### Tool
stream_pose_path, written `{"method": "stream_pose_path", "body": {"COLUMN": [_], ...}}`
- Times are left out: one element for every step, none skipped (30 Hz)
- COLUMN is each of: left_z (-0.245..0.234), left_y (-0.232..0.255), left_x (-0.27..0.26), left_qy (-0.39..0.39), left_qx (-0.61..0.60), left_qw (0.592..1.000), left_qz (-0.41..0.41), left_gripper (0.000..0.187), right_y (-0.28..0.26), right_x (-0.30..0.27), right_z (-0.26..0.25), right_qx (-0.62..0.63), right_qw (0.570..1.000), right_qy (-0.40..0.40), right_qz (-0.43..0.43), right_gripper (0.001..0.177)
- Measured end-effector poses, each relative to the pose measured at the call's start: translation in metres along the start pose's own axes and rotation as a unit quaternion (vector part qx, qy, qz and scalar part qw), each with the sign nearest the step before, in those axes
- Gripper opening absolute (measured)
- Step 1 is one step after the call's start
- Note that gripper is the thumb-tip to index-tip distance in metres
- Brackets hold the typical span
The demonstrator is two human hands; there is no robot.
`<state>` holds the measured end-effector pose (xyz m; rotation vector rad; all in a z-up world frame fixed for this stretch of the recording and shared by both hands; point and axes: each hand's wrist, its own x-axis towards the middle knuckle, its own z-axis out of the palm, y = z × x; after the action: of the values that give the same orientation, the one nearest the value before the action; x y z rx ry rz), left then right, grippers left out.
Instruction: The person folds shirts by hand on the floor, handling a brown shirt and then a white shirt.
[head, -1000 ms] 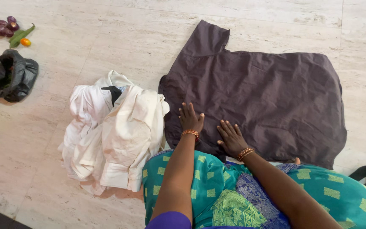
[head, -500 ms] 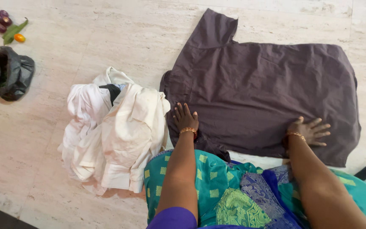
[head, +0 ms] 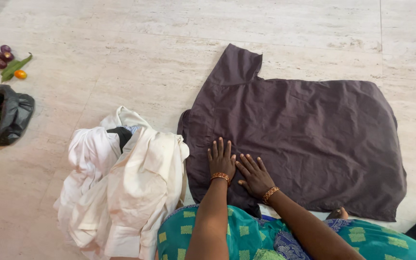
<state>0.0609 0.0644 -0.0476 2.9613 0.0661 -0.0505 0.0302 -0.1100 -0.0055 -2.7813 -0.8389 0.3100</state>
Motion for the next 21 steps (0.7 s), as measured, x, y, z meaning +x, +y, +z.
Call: {"method": "stream_pose_path", "body": {"left_z": [-0.001,-0.003,-0.006,-0.008,-0.011,-0.013,-0.013,-0.014,-0.014,-0.014,-0.013,-0.013,-0.013,-0.012,-0.012,-0.011,-0.011,-0.009,-0.006,-0.004,-0.004], "left_y": [-0.001,-0.001,0.0,0.002,0.002,0.002,0.002,0.002,0.002,0.002,0.004,0.004,0.003,0.005,0.008,0.01,0.012,0.015,0.019,0.02,0.018], "left_x": [-0.003,-0.007,-0.005,-0.006,-0.005,-0.003,-0.004,-0.004,-0.005,-0.004,-0.006,-0.006,-0.005,-0.003,-0.002,0.002,0.011,0.021,0.033,0.044,0.057], "left_qy": [-0.013,-0.021,-0.026,-0.036,-0.048,-0.034,-0.02,-0.029,-0.024,-0.015,-0.02,0.004,0.028,0.03,0.013,-0.004,-0.001,0.018,0.037,0.031,0.142], "left_qx": [0.007,0.005,0.007,0.01,0.01,0.003,-0.003,-0.003,-0.003,-0.003,-0.003,-0.002,-0.002,-0.001,-0.004,-0.008,-0.008,-0.033,-0.058,-0.059,-0.068], "left_qw": [1.0,1.0,1.0,0.999,0.999,0.999,1.0,1.0,1.0,1.0,1.0,1.0,1.0,1.0,1.0,0.999,0.999,0.997,0.994,0.995,0.987], "left_qz": [-0.008,-0.011,-0.016,-0.016,-0.013,-0.015,-0.016,-0.01,-0.013,-0.021,-0.018,-0.011,-0.004,-0.007,-0.024,-0.039,-0.041,-0.062,-0.085,-0.08,-0.042], "left_gripper": [0.064,0.064,0.064,0.064,0.064,0.064,0.063,0.063,0.063,0.062,0.062,0.062,0.062,0.062,0.062,0.062,0.062,0.056,0.05,0.05,0.052], "right_y": [0.0,0.007,0.022,0.041,0.068,0.096,0.123,0.155,0.186,0.213,0.235,0.255,0.269,0.281,0.288,0.29,0.289,0.288,0.276,0.26,0.242], "right_x": [0.001,0.002,0.008,0.01,0.012,0.005,-0.004,-0.01,-0.023,-0.034,-0.055,-0.072,-0.087,-0.096,-0.097,-0.088,-0.074,-0.068,-0.05,-0.035,-0.011], "right_z": [0.004,0.007,0.006,0.006,0.003,0.002,0.002,-0.002,-0.005,-0.008,-0.012,-0.018,-0.023,-0.029,-0.032,-0.032,-0.032,-0.036,-0.032,-0.03,-0.032], "right_qx": [-0.008,-0.031,-0.055,-0.052,-0.05,-0.042,-0.042,-0.034,0.005,0.01,0.053,0.076,0.098,0.113,0.128,0.129,0.119,0.107,0.101,0.095,-0.228], "right_qw": [1.0,0.999,0.997,0.993,0.984,0.978,0.967,0.953,0.933,0.91,0.881,0.857,0.831,0.809,0.786,0.787,0.778,0.765,0.799,0.828,0.879], "right_qy": [0.0,0.012,0.024,0.015,0.005,0.113,0.091,0.092,0.133,0.143,0.145,0.151,0.156,0.149,0.141,0.143,0.154,0.162,0.185,0.203,0.214], "right_qz": [-0.022,0.008,0.038,0.104,0.17,0.17,0.232,0.286,0.333,0.388,0.448,0.487,0.525,0.557,0.588,0.586,0.598,0.614,0.563,0.513,0.36], "right_gripper": [0.075,0.073,0.072,0.071,0.07,0.067,0.067,0.065,0.067,0.069,0.069,0.07,0.071,0.074,0.077,0.077,0.077,0.078,0.078,0.077,0.065]}}
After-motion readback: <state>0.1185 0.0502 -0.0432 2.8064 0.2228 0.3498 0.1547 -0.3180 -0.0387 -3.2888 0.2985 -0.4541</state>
